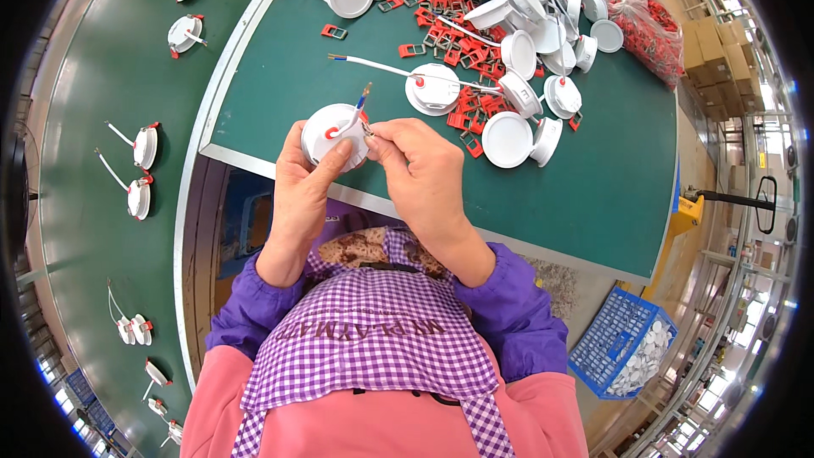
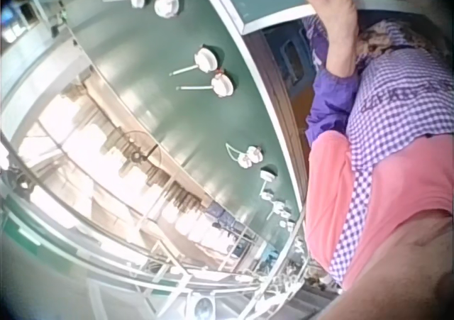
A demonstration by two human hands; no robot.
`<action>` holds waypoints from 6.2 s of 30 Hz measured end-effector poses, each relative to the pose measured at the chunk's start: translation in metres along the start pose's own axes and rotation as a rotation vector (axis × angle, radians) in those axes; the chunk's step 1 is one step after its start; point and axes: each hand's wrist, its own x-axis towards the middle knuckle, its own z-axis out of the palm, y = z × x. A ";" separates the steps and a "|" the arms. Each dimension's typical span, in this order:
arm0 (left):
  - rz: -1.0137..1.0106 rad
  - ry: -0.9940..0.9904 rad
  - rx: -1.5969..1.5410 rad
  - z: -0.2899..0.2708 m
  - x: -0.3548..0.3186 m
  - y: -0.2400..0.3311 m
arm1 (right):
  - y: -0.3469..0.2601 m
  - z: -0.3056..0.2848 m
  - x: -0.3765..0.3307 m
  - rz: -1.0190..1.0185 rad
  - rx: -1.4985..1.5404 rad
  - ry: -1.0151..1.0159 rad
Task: The person assembles small lighting fixtures by hand, attaching red plastic clips and electrical wires to lighting fixture housings.
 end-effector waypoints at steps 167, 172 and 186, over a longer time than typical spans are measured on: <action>0.629 -0.012 1.256 -0.024 0.113 0.000 | 0.073 -0.079 0.028 -0.221 -1.080 -0.190; 0.560 -0.071 1.229 0.063 0.131 -0.048 | 0.071 -0.066 0.030 -0.256 -1.013 -0.153; -0.168 -0.007 -0.111 0.041 0.107 -0.017 | 0.081 -0.076 0.042 -0.207 -0.541 0.063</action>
